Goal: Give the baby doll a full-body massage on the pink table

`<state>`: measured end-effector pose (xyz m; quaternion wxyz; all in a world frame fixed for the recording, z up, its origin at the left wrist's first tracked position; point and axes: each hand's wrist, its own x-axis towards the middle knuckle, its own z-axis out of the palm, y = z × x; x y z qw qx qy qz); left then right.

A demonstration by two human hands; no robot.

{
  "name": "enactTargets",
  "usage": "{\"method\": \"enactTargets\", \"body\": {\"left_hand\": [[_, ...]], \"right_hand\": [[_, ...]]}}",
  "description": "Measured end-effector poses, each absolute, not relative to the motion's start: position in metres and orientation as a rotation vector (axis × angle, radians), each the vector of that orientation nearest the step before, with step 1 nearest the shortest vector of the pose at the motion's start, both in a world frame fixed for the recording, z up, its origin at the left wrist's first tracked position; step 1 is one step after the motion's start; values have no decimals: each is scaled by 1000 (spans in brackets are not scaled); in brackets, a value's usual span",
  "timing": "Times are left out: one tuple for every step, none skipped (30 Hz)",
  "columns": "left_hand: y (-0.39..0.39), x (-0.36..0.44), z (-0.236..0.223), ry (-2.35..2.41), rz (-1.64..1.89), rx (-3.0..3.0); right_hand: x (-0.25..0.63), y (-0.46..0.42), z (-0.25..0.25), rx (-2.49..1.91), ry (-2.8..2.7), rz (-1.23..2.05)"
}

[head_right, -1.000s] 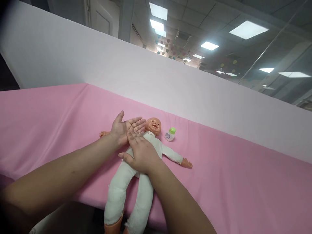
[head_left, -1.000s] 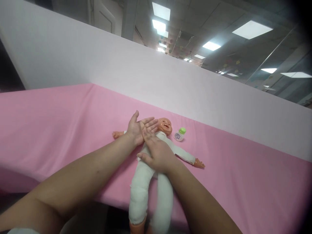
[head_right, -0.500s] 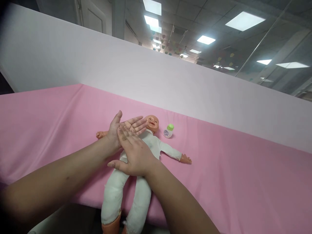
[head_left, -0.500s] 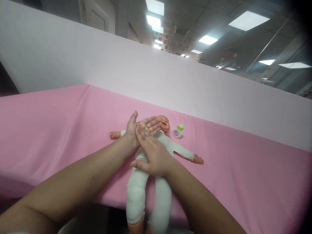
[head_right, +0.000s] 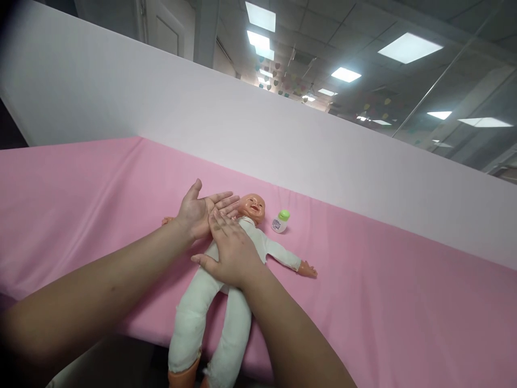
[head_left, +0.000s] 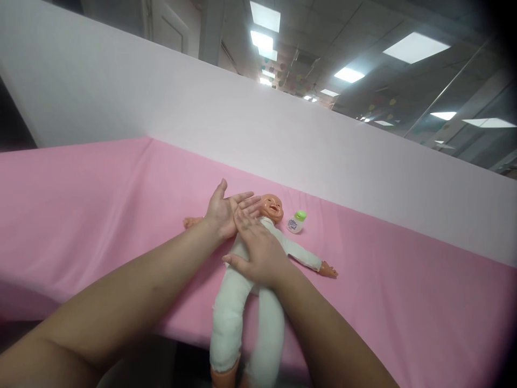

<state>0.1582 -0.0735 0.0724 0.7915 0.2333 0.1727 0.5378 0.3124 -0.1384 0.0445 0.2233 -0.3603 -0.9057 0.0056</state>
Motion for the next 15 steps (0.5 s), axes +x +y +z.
{"method": "enactTargets", "body": {"left_hand": [[-70, 155, 72, 374, 1177, 497], [-67, 153, 73, 373, 1194, 492], [-65, 151, 73, 363, 1207, 490], [-64, 149, 73, 351, 1216, 488], [-64, 149, 73, 341, 1224, 485], [-65, 150, 73, 333, 1231, 482], [-67, 151, 73, 326, 1230, 481], [-69, 154, 73, 319, 1217, 482], [-73, 157, 73, 311, 1196, 485], [-77, 161, 73, 302, 1170, 491], [-81, 164, 74, 294, 1143, 499], [-86, 168, 74, 290, 1116, 507], [-89, 172, 74, 292, 1097, 513], [-92, 175, 74, 294, 1084, 516], [-95, 178, 73, 294, 1072, 517]], "right_hand": [[312, -140, 45, -985, -2511, 15], [311, -143, 46, -976, -2518, 15], [310, -145, 47, -966, -2522, 14], [308, -148, 48, -952, -2523, 11], [307, -151, 48, -935, -2523, 8], [305, -153, 49, -915, -2524, 6], [304, -155, 49, -894, -2527, 7], [303, -157, 49, -874, -2527, 10], [302, -157, 48, -858, -2528, 16], [302, -158, 48, -845, -2527, 21], [302, -157, 48, -839, -2523, 24], [302, -156, 47, -844, -2516, 26], [303, -155, 46, -860, -2509, 28], [303, -154, 46, -887, -2502, 30], [304, -152, 45, -923, -2494, 32]]}}
